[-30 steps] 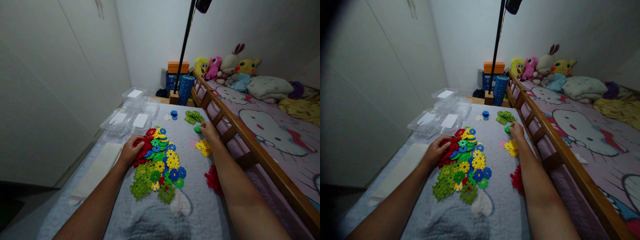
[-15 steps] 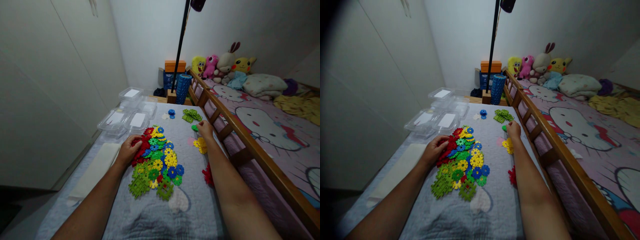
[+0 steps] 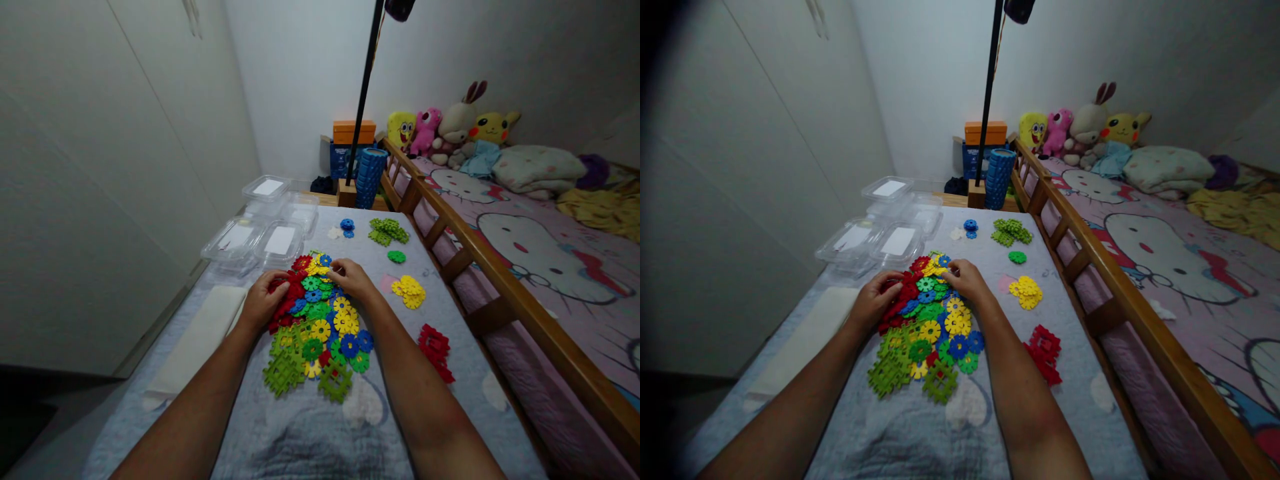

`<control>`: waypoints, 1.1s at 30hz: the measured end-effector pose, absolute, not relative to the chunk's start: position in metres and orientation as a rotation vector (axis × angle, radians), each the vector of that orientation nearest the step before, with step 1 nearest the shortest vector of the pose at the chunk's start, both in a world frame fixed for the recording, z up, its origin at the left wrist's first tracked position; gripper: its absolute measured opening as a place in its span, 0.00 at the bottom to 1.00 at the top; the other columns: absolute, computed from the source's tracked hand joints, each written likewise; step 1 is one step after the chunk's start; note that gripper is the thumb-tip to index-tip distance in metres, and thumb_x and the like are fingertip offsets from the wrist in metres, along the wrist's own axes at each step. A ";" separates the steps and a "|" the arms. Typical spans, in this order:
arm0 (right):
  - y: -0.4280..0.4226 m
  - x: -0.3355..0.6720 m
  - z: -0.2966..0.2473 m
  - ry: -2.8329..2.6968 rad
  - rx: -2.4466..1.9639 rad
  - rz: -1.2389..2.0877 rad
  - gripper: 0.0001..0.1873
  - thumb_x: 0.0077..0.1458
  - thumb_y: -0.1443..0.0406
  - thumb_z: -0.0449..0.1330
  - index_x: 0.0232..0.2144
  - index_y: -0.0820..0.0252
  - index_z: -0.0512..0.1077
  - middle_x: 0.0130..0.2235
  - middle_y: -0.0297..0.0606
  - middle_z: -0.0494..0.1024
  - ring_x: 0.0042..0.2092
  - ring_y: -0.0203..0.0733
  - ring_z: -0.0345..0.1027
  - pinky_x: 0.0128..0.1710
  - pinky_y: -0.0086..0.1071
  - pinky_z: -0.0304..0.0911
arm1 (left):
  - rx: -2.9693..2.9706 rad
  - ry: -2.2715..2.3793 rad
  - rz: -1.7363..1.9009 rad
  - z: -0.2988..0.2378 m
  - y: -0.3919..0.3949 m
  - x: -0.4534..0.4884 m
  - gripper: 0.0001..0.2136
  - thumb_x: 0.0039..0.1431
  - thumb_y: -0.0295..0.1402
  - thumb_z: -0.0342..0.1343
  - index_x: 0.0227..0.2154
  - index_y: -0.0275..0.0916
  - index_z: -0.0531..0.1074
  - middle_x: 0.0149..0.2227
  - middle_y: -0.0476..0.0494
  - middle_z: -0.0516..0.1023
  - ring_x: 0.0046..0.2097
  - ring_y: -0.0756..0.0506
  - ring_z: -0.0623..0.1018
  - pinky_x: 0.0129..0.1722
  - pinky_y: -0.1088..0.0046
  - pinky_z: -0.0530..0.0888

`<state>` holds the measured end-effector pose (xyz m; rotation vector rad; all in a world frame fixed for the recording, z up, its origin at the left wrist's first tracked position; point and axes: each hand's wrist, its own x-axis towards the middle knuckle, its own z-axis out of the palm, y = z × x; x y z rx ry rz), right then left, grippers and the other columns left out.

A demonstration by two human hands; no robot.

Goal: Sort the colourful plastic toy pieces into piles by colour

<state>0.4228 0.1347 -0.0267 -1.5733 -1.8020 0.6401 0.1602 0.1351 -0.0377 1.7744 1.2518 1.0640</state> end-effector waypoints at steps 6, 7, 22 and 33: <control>0.133 0.422 -0.033 -1.888 -1.509 0.620 0.15 0.52 0.63 0.68 0.42 0.60 0.76 0.40 0.38 0.77 0.39 0.39 0.68 0.42 0.33 0.63 | 1.804 1.278 1.069 -0.038 0.137 0.160 0.14 0.56 0.42 0.56 0.39 0.41 0.77 0.47 0.42 0.80 0.50 0.39 0.78 0.56 0.58 0.71; 0.133 0.422 -0.033 -1.888 -1.502 0.628 0.13 0.52 0.65 0.68 0.41 0.60 0.76 0.39 0.37 0.76 0.39 0.39 0.68 0.42 0.32 0.63 | 1.807 1.279 1.070 -0.038 0.137 0.160 0.14 0.56 0.42 0.56 0.39 0.41 0.77 0.47 0.42 0.80 0.50 0.39 0.78 0.57 0.58 0.71; 0.134 0.408 -0.034 -2.057 -1.525 0.442 0.14 0.59 0.66 0.62 0.48 0.58 0.74 0.49 0.44 0.76 0.51 0.47 0.66 0.56 0.42 0.58 | 1.812 1.280 1.052 -0.038 0.138 0.160 0.14 0.56 0.43 0.56 0.40 0.41 0.77 0.47 0.41 0.80 0.51 0.39 0.77 0.57 0.57 0.70; 0.127 0.410 -0.016 -1.986 -1.470 0.492 0.04 0.55 0.72 0.63 0.34 0.59 0.76 0.42 0.41 0.75 0.49 0.45 0.67 0.54 0.39 0.59 | 1.803 1.273 1.040 -0.042 0.138 0.158 0.15 0.57 0.44 0.56 0.42 0.41 0.77 0.48 0.41 0.80 0.50 0.39 0.78 0.55 0.58 0.72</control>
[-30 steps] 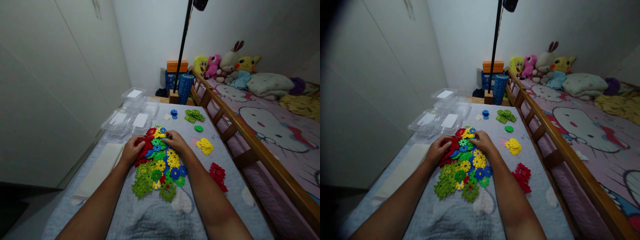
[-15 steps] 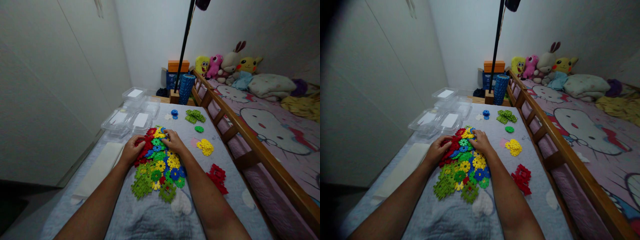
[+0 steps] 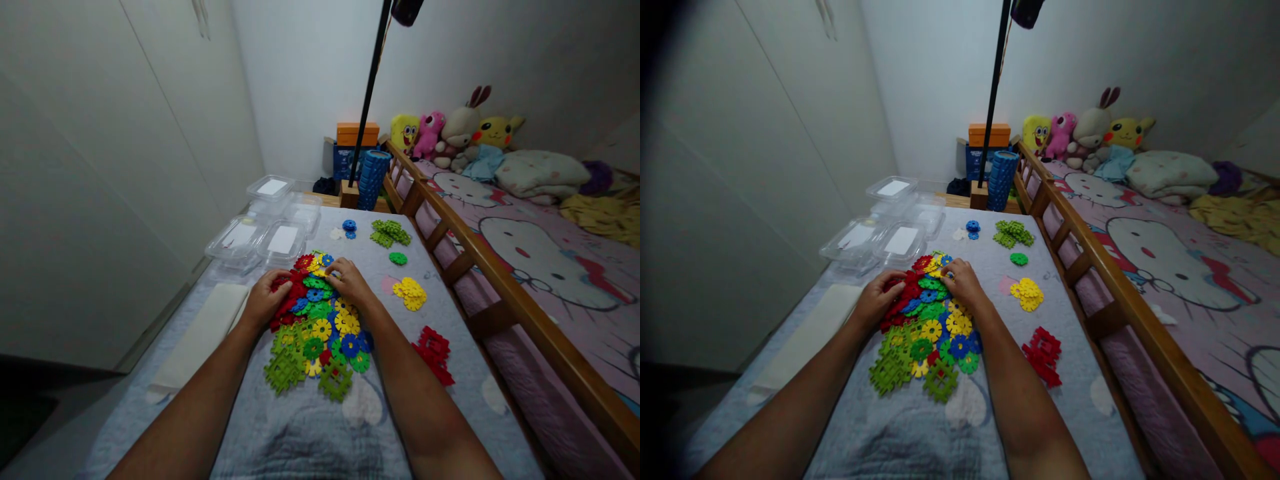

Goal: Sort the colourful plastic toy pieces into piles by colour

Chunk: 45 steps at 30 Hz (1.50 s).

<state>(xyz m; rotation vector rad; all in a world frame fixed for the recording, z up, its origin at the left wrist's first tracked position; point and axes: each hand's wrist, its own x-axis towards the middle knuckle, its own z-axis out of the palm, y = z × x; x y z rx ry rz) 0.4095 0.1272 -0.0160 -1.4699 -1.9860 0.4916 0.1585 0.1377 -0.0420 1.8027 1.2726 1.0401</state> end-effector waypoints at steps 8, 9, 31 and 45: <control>0.116 0.432 0.016 -1.778 -1.496 0.468 0.07 0.57 0.68 0.56 0.30 0.58 0.75 0.35 0.37 0.77 0.39 0.41 0.69 0.43 0.33 0.62 | 1.793 1.277 1.053 -0.036 0.135 0.161 0.14 0.55 0.44 0.56 0.39 0.41 0.77 0.45 0.42 0.80 0.48 0.39 0.78 0.55 0.59 0.72; 0.112 0.443 0.022 -1.764 -1.517 0.505 0.08 0.57 0.66 0.56 0.30 0.58 0.75 0.33 0.36 0.77 0.37 0.40 0.69 0.41 0.32 0.62 | 1.795 1.275 1.056 -0.035 0.135 0.161 0.14 0.55 0.43 0.56 0.39 0.41 0.77 0.45 0.43 0.80 0.48 0.39 0.78 0.55 0.58 0.72; 0.054 0.570 0.001 -1.440 -2.127 0.311 0.03 0.44 0.68 0.58 0.24 0.57 0.72 0.26 0.34 0.75 0.29 0.38 0.67 0.29 0.29 0.56 | 1.765 1.286 1.009 -0.038 0.136 0.160 0.17 0.55 0.45 0.57 0.42 0.40 0.77 0.47 0.41 0.81 0.49 0.39 0.79 0.52 0.61 0.74; 0.067 0.490 0.032 -1.768 -1.894 0.220 0.06 0.55 0.69 0.58 0.33 0.58 0.75 0.35 0.40 0.78 0.38 0.42 0.69 0.42 0.34 0.61 | 1.767 1.273 1.019 -0.039 0.136 0.160 0.16 0.56 0.45 0.56 0.41 0.40 0.77 0.46 0.41 0.80 0.48 0.40 0.78 0.54 0.59 0.73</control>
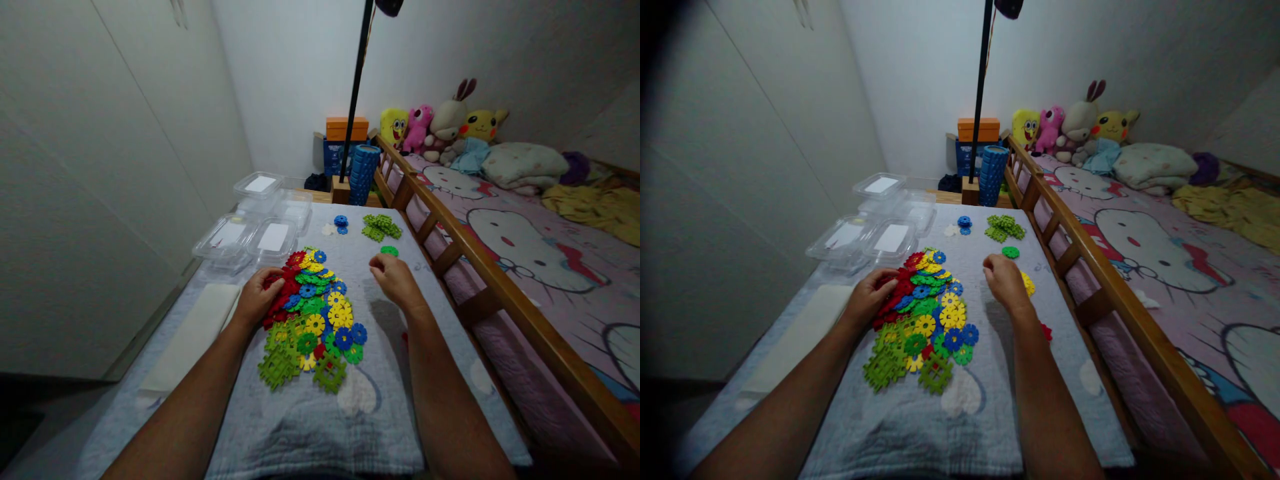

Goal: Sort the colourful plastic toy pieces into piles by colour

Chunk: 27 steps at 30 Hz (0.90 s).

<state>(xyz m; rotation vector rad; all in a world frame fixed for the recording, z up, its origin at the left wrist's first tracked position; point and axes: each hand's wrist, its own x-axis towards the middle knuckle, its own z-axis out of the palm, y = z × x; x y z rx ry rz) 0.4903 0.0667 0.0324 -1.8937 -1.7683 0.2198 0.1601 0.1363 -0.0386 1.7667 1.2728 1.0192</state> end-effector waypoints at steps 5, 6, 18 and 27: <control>0.084 0.421 -0.004 -1.961 -1.702 0.346 0.15 0.57 0.74 0.56 0.44 0.59 0.76 0.47 0.46 0.79 0.49 0.47 0.69 0.54 0.39 0.60 | 1.787 1.268 1.029 -0.036 0.136 0.161 0.15 0.55 0.44 0.57 0.40 0.41 0.77 0.46 0.42 0.80 0.49 0.40 0.78 0.55 0.59 0.72; 0.086 0.413 -0.011 -1.970 -1.682 0.354 0.17 0.57 0.74 0.56 0.46 0.58 0.76 0.50 0.46 0.78 0.52 0.48 0.68 0.56 0.40 0.59 | 1.790 1.265 1.028 -0.036 0.136 0.161 0.15 0.55 0.44 0.57 0.39 0.41 0.78 0.46 0.42 0.80 0.49 0.39 0.78 0.55 0.59 0.72; 0.089 0.411 -0.029 -1.896 -1.670 0.374 0.15 0.55 0.72 0.58 0.44 0.57 0.75 0.46 0.44 0.73 0.52 0.49 0.64 0.56 0.42 0.59 | 1.777 1.242 1.027 -0.036 0.136 0.161 0.15 0.56 0.44 0.57 0.40 0.41 0.77 0.46 0.41 0.80 0.49 0.39 0.78 0.54 0.58 0.73; 0.116 0.403 -0.017 -1.937 -1.632 0.397 0.14 0.58 0.70 0.56 0.47 0.58 0.73 0.51 0.44 0.77 0.54 0.47 0.66 0.59 0.41 0.56 | 1.793 1.245 1.029 -0.037 0.136 0.161 0.14 0.56 0.43 0.56 0.40 0.40 0.77 0.47 0.41 0.80 0.49 0.39 0.78 0.55 0.59 0.73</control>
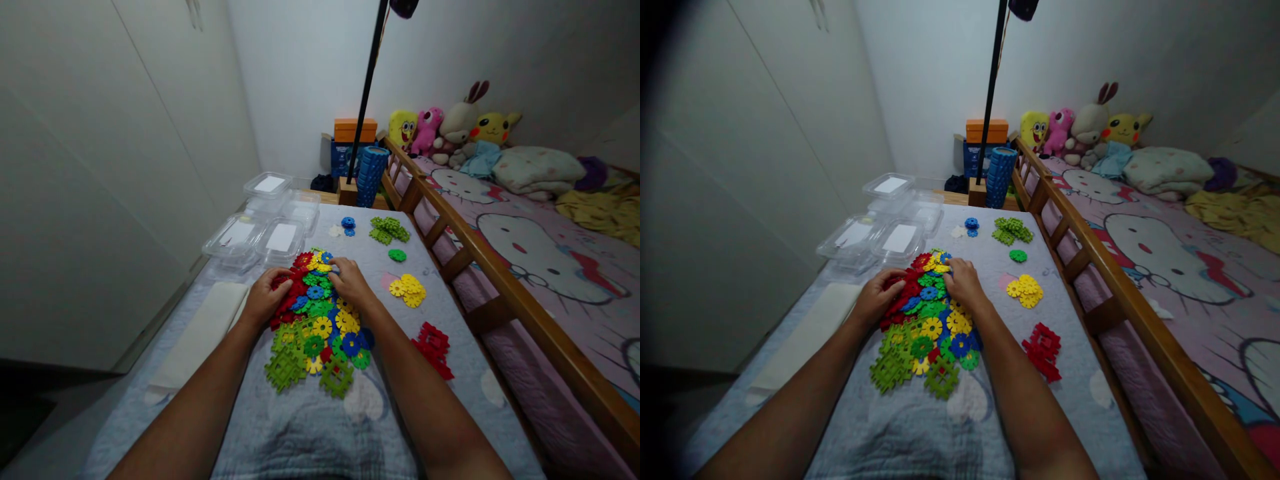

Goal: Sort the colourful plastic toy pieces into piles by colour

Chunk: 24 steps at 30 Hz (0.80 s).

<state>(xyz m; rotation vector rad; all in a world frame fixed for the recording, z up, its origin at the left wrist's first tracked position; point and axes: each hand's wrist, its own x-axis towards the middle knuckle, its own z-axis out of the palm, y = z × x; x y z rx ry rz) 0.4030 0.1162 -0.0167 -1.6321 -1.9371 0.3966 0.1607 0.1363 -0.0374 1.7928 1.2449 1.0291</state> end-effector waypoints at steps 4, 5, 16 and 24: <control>0.129 0.394 -0.018 -2.082 -1.753 0.428 0.16 0.60 0.69 0.58 0.50 0.58 0.75 0.53 0.44 0.77 0.55 0.47 0.66 0.58 0.39 0.56 | 1.805 1.240 1.053 -0.037 0.137 0.161 0.14 0.56 0.42 0.56 0.40 0.40 0.77 0.46 0.42 0.80 0.50 0.39 0.78 0.56 0.59 0.72; 0.129 0.393 -0.018 -2.096 -1.783 0.418 0.16 0.60 0.69 0.58 0.50 0.58 0.76 0.53 0.44 0.77 0.55 0.47 0.67 0.58 0.39 0.57 | 1.807 1.239 1.059 -0.037 0.137 0.161 0.14 0.56 0.42 0.56 0.40 0.40 0.77 0.46 0.42 0.80 0.49 0.40 0.78 0.55 0.59 0.72; 0.116 0.402 0.003 -1.996 -1.756 0.398 0.12 0.61 0.70 0.58 0.41 0.59 0.81 0.45 0.42 0.81 0.48 0.42 0.71 0.53 0.34 0.60 | 1.806 1.244 1.051 -0.038 0.137 0.161 0.14 0.56 0.43 0.56 0.40 0.40 0.77 0.47 0.42 0.80 0.50 0.39 0.78 0.57 0.58 0.71; 0.086 0.490 0.021 -1.570 -1.802 0.466 0.08 0.55 0.66 0.58 0.36 0.60 0.76 0.30 0.34 0.77 0.32 0.39 0.69 0.33 0.30 0.60 | 1.803 1.246 1.037 -0.038 0.137 0.162 0.15 0.56 0.44 0.56 0.40 0.40 0.77 0.47 0.41 0.80 0.49 0.39 0.78 0.56 0.58 0.71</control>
